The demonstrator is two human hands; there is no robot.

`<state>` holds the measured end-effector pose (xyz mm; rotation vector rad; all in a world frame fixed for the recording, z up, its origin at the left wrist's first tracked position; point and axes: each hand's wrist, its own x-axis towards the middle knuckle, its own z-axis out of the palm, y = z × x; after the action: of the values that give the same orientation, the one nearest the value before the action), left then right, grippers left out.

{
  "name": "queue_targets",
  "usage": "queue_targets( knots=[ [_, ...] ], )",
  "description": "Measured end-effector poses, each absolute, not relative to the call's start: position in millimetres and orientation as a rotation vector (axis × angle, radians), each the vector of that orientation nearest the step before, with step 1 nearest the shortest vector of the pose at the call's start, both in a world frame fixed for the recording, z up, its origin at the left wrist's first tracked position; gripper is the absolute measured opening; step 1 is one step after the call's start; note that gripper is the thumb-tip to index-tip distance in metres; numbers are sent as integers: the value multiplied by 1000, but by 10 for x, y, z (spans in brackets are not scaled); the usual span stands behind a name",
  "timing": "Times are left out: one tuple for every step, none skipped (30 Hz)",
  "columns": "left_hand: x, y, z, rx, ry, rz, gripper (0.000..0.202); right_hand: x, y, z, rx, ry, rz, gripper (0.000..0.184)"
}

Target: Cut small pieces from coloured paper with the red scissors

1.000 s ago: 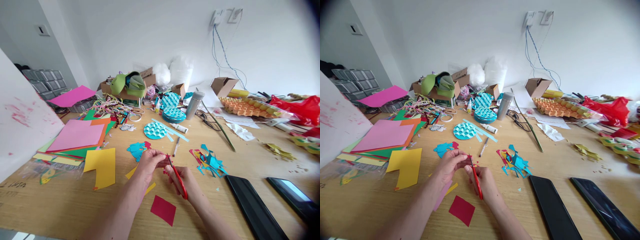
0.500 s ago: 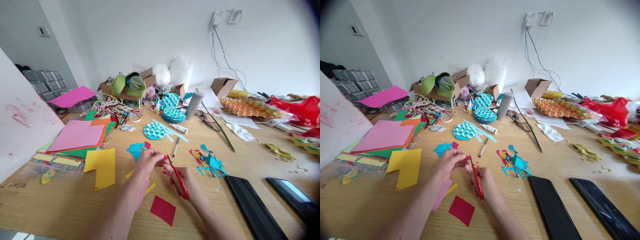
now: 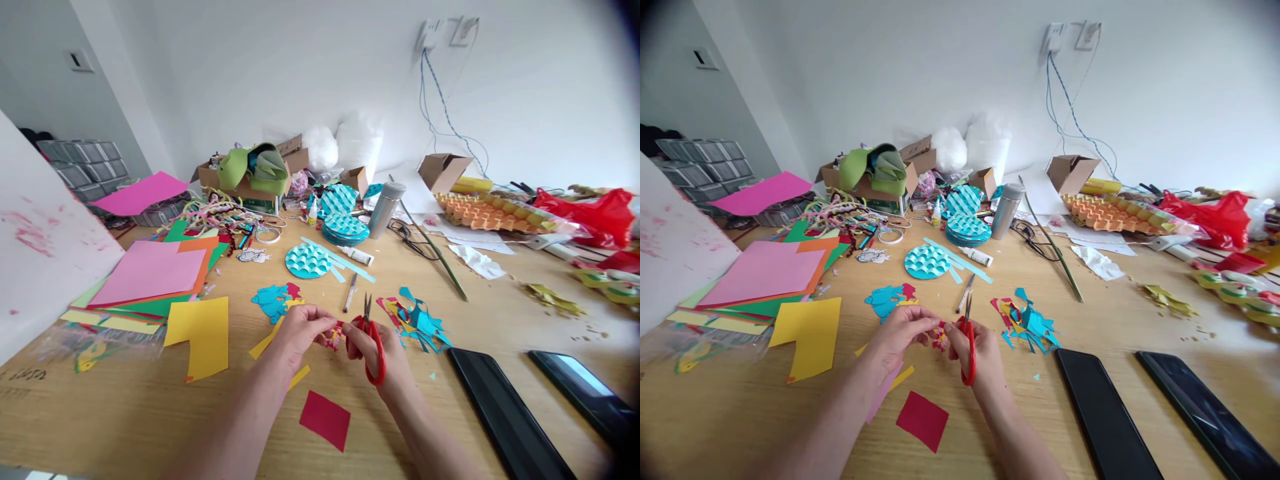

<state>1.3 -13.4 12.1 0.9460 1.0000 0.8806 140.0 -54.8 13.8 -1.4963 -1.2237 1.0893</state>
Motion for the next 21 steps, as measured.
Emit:
queue_targets(
  knots=[
    [14, -141, 117, 958, 1002, 862, 15, 1407, -547, 136, -1467, -1201, 1083, 36],
    [13, -147, 113, 971, 1001, 841, 16, 1412, -549, 134, -1444, -1185, 1078, 35],
    [13, -152, 109, 983, 994, 819, 16, 1418, -552, 135, -1430, -1176, 1070, 34],
    [12, -155, 106, 989, 987, 801, 17, 1422, -558, 138, -1428, -1176, 1056, 35],
    [13, -157, 104, 991, 981, 793, 17, 1425, -565, 143, -1433, -1186, 1035, 37],
    [14, -158, 103, 986, 977, 799, 18, 1426, -572, 147, -1442, -1201, 1012, 39],
    [15, -157, 104, 972, 974, 817, 18, 1424, -579, 152, -1457, -1222, 997, 41],
    [16, -154, 106, 949, 967, 844, 18, 1419, -584, 155, -1475, -1244, 996, 44],
    [17, -149, 107, 919, 957, 877, 18, 1410, -588, 155, -1493, -1265, 1013, 46],
    [18, -143, 109, 890, 940, 910, 19, 1398, -590, 155, -1511, -1288, 1049, 49],
    [18, -137, 109, 863, 917, 940, 19, 1383, -590, 154, -1531, -1309, 1093, 52],
    [17, -131, 108, 840, 893, 969, 18, 1367, -589, 153, -1551, -1330, 1140, 55],
    [18, -125, 105, 823, 872, 993, 17, 1350, -588, 153, -1568, -1353, 1180, 58],
    [19, -122, 103, 809, 858, 1010, 16, 1334, -587, 155, -1579, -1377, 1208, 60],
    [21, -120, 100, 797, 848, 1022, 16, 1320, -587, 157, -1585, -1397, 1227, 62],
    [25, -121, 99, 786, 844, 1031, 15, 1309, -587, 158, -1586, -1410, 1234, 64],
    [31, -124, 99, 776, 845, 1037, 15, 1302, -587, 156, -1579, -1418, 1237, 65],
    [38, -129, 100, 768, 847, 1040, 16, 1299, -588, 150, -1572, -1423, 1237, 66],
    [46, -135, 103, 760, 849, 1044, 17, 1300, -588, 139, -1565, -1427, 1237, 66],
    [55, -141, 106, 752, 851, 1047, 17, 1304, -588, 124, -1561, -1430, 1236, 65],
    [63, -148, 110, 746, 855, 1048, 18, 1310, -588, 105, -1558, -1436, 1235, 64]
  ],
)
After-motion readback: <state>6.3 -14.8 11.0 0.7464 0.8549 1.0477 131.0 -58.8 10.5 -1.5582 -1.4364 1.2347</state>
